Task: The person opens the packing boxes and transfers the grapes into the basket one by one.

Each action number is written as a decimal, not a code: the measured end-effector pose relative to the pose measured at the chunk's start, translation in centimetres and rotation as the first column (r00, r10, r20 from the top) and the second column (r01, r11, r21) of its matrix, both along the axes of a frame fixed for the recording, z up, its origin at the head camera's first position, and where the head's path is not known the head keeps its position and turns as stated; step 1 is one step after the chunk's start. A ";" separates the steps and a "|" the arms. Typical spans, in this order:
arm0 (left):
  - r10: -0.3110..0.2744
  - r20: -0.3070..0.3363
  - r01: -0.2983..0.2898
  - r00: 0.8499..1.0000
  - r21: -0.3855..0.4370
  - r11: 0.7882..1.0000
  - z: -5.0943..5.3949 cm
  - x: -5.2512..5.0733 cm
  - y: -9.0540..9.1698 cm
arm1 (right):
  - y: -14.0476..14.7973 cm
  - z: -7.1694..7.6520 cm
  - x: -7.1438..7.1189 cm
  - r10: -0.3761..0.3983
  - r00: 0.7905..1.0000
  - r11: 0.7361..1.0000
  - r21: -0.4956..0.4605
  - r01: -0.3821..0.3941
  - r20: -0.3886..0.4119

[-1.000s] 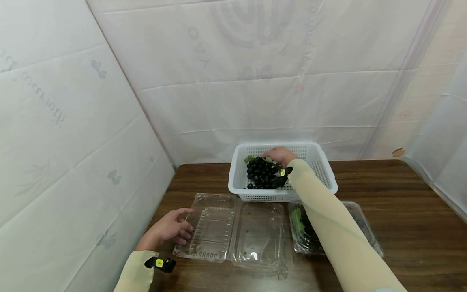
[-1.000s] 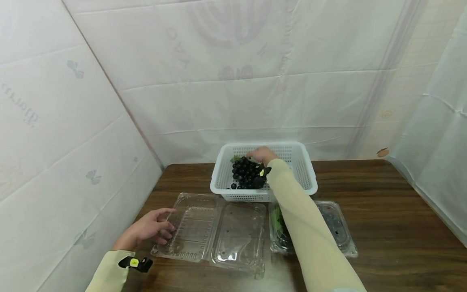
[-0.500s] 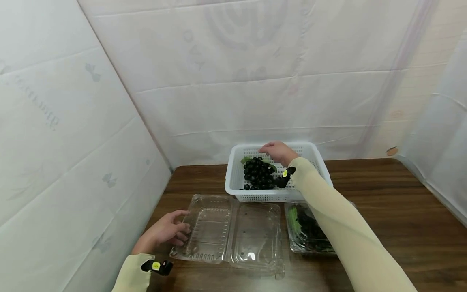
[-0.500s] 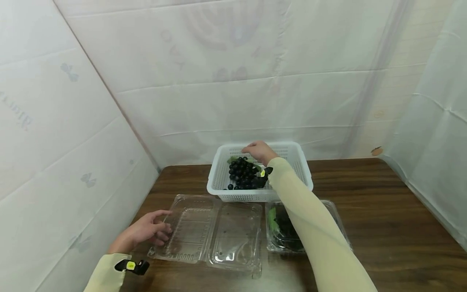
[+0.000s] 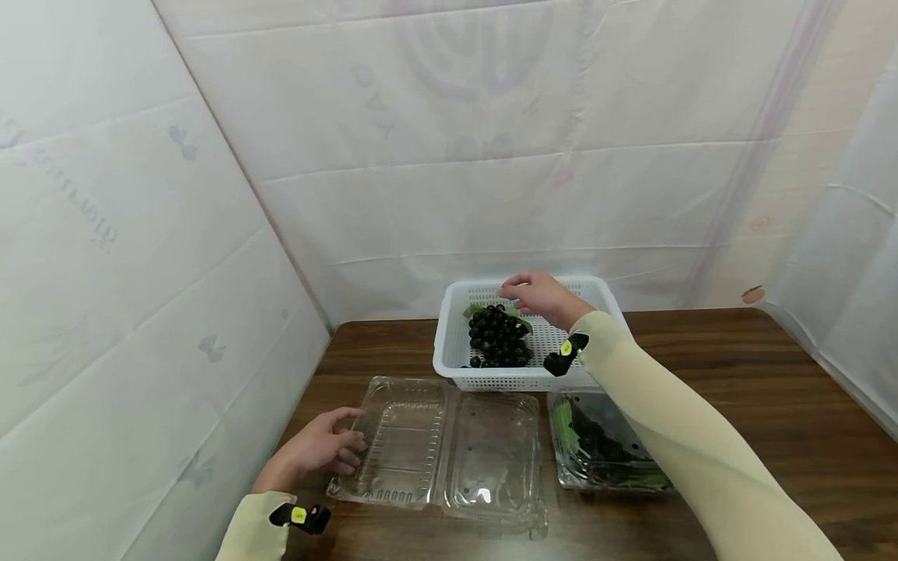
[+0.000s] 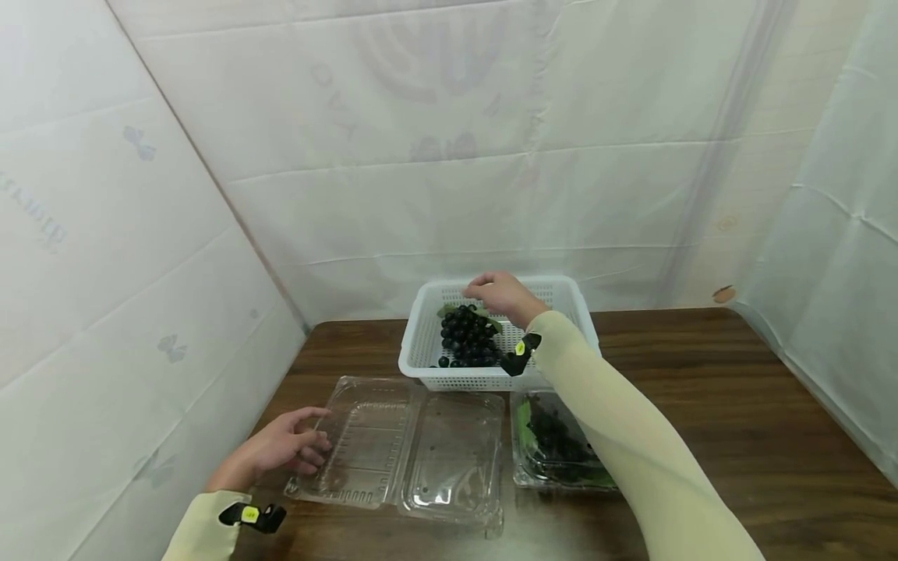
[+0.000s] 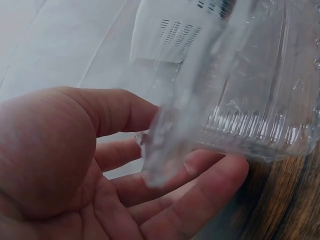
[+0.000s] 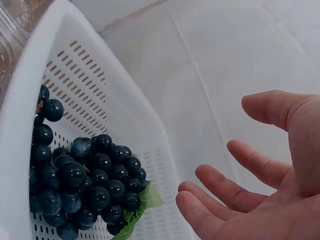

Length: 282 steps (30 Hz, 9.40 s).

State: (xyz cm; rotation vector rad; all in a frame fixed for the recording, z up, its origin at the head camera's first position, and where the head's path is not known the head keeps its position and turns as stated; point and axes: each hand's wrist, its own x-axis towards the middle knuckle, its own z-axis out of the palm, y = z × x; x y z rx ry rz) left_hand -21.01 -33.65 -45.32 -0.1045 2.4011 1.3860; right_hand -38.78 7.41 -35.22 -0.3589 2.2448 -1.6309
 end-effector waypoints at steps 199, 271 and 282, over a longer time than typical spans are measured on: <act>-0.087 0.107 -0.009 0.990 0.680 0.733 -3.9 0.7 28.6 | 14.9 -10.2 21.4 0.525 0.399 0.692 0.650 0.315 -0.752; -0.129 0.098 0.011 0.987 0.753 0.657 -5.3 0.5 29.2 | 10.1 -12.0 20.2 0.598 0.145 0.628 0.573 0.526 -0.788; -0.158 0.076 0.046 0.985 0.757 0.652 -5.3 0.9 29.2 | 10.2 -10.8 19.5 0.534 0.192 0.654 0.547 0.523 -0.823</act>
